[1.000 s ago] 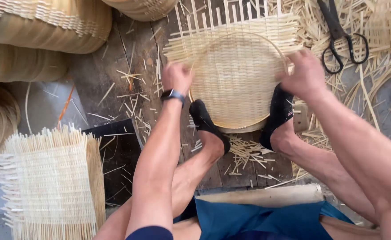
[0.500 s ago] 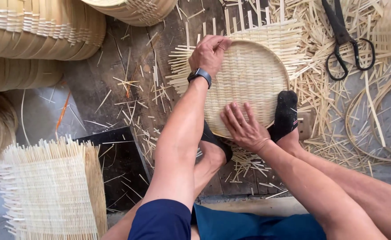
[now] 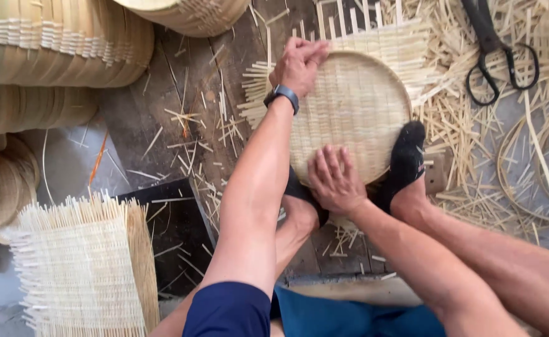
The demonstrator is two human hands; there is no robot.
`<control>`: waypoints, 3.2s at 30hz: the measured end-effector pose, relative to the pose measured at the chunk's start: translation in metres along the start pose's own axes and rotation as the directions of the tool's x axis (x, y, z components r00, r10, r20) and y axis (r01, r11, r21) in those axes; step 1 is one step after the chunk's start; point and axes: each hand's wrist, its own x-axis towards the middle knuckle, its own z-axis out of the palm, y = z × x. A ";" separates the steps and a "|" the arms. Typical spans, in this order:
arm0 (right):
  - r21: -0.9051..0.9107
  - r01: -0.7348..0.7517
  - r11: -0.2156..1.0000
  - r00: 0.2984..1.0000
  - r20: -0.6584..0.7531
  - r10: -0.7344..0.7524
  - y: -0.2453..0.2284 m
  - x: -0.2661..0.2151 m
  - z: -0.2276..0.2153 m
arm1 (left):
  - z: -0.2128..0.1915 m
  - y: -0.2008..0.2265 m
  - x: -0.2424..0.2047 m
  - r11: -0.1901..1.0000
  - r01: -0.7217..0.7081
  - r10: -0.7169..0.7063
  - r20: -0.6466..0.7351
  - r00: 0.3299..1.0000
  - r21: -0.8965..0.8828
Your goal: Manufacturing bamboo trays by weaving bamboo strips and trimming the edges with shears around a circular frame.
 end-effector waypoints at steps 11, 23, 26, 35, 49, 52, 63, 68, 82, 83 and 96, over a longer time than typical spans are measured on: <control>0.215 -0.134 0.967 0.967 -0.187 0.176 0.146 0.101 -0.013 | 0.022 -0.029 0.004 0.887 -0.400 0.433 -0.118 0.894 0.230; 0.472 -0.501 0.725 0.864 0.223 0.452 0.202 0.140 0.002 | 0.027 -0.011 0.033 0.974 -0.039 -0.004 0.185 0.983 0.225; 0.446 -0.510 0.736 0.842 0.084 0.533 0.202 0.129 -0.013 | 0.027 -0.012 0.055 0.990 -0.003 -0.024 0.195 0.980 0.140; 0.249 -0.894 0.371 0.447 0.486 0.751 0.202 0.110 0.011 | 0.019 0.000 0.041 0.980 0.172 -0.195 0.317 0.928 0.098; 0.762 -0.177 0.623 0.947 -0.040 0.318 0.158 0.220 0.043 | 0.031 -0.059 0.016 0.924 -0.040 0.040 -0.007 0.999 -0.380; 0.456 -0.276 0.846 0.928 0.356 0.111 0.145 0.223 0.035 | 0.021 -0.055 -0.050 0.998 -0.055 0.016 -0.665 0.747 -0.038; 0.040 -0.328 0.944 0.646 0.738 0.193 0.130 0.255 0.008 | 0.010 -0.071 -0.060 0.823 0.559 -0.568 -0.136 0.812 -0.101; 0.289 -0.371 0.882 0.849 0.491 0.196 0.157 0.218 0.030 | 0.024 -0.088 -0.053 0.828 0.536 -0.560 -0.202 0.804 -0.161; -0.224 -0.468 0.855 0.410 0.802 0.434 0.254 -0.065 -0.191 | 0.023 -0.095 -0.121 0.944 0.301 -0.320 -0.595 0.738 -0.134; -0.092 -0.592 0.801 0.451 0.785 0.424 0.240 -0.059 -0.181 | 0.028 -0.108 -0.122 0.927 0.286 -0.372 -0.480 0.795 -0.244; 0.478 -0.872 0.107 0.383 0.529 0.757 0.151 0.024 -0.108 | 0.010 -0.061 -0.119 0.063 0.227 -0.579 0.150 0.801 -0.972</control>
